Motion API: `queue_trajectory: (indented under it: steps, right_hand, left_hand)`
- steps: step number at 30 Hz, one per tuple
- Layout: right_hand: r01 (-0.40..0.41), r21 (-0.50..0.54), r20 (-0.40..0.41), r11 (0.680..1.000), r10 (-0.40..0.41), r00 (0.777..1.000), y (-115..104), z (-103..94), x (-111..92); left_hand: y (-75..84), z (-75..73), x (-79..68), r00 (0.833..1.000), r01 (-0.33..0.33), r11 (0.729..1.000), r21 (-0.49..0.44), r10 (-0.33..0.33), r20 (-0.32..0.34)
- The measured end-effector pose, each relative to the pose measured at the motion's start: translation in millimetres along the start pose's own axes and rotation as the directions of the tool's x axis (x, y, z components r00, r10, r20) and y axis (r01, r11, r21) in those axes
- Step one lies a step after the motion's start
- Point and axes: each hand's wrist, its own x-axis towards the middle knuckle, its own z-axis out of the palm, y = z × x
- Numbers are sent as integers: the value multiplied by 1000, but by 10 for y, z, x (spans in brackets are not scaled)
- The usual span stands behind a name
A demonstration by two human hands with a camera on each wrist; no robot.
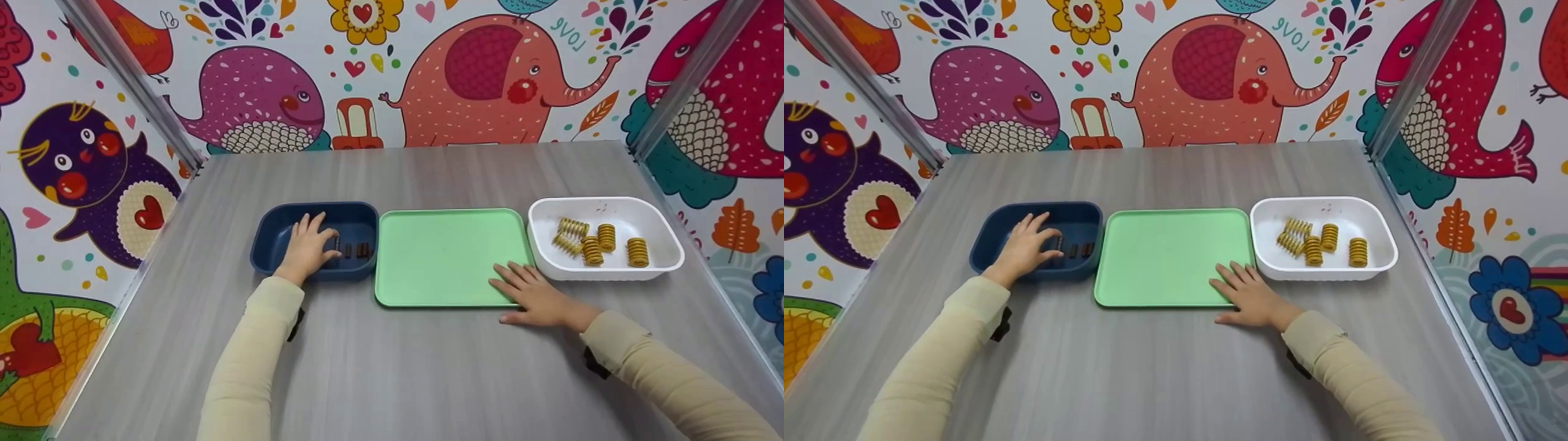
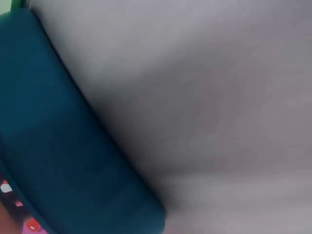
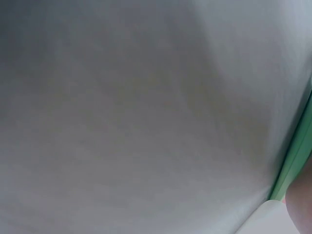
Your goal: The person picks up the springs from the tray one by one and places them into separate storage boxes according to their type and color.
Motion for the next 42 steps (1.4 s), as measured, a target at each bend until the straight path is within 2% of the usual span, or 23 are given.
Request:
queue_trajectory:
  steps: [4,13,17,24,30,36,42]
  right_hand:
    - [1,-9,-15,1000,-1,1000,4,4,-14]
    - [15,-6,-2,1000,-15,1000,-15,28,-7]
    - [24,-18,-11,1000,-24,1000,-16,46,-10]
    - [35,-28,-24,999,-36,999,-20,58,-8]
    - [15,-6,-12,1000,-15,1000,-7,30,-8]
    - [-7,18,17,1000,6,1000,16,-1,12]
    - [-58,102,72,993,51,996,22,-47,47]
  left_hand:
    - [-3,-2,31,1000,-7,1000,12,6,19]
    - [-33,34,59,995,-24,992,125,12,101]
    - [-27,42,63,994,-55,985,163,38,107]
    - [-16,42,58,994,-67,984,166,51,99]
    - [-10,15,96,994,-73,982,174,58,92]
    - [11,-47,108,997,-71,988,137,65,48]
    - [46,-82,50,998,-53,994,91,55,-19]
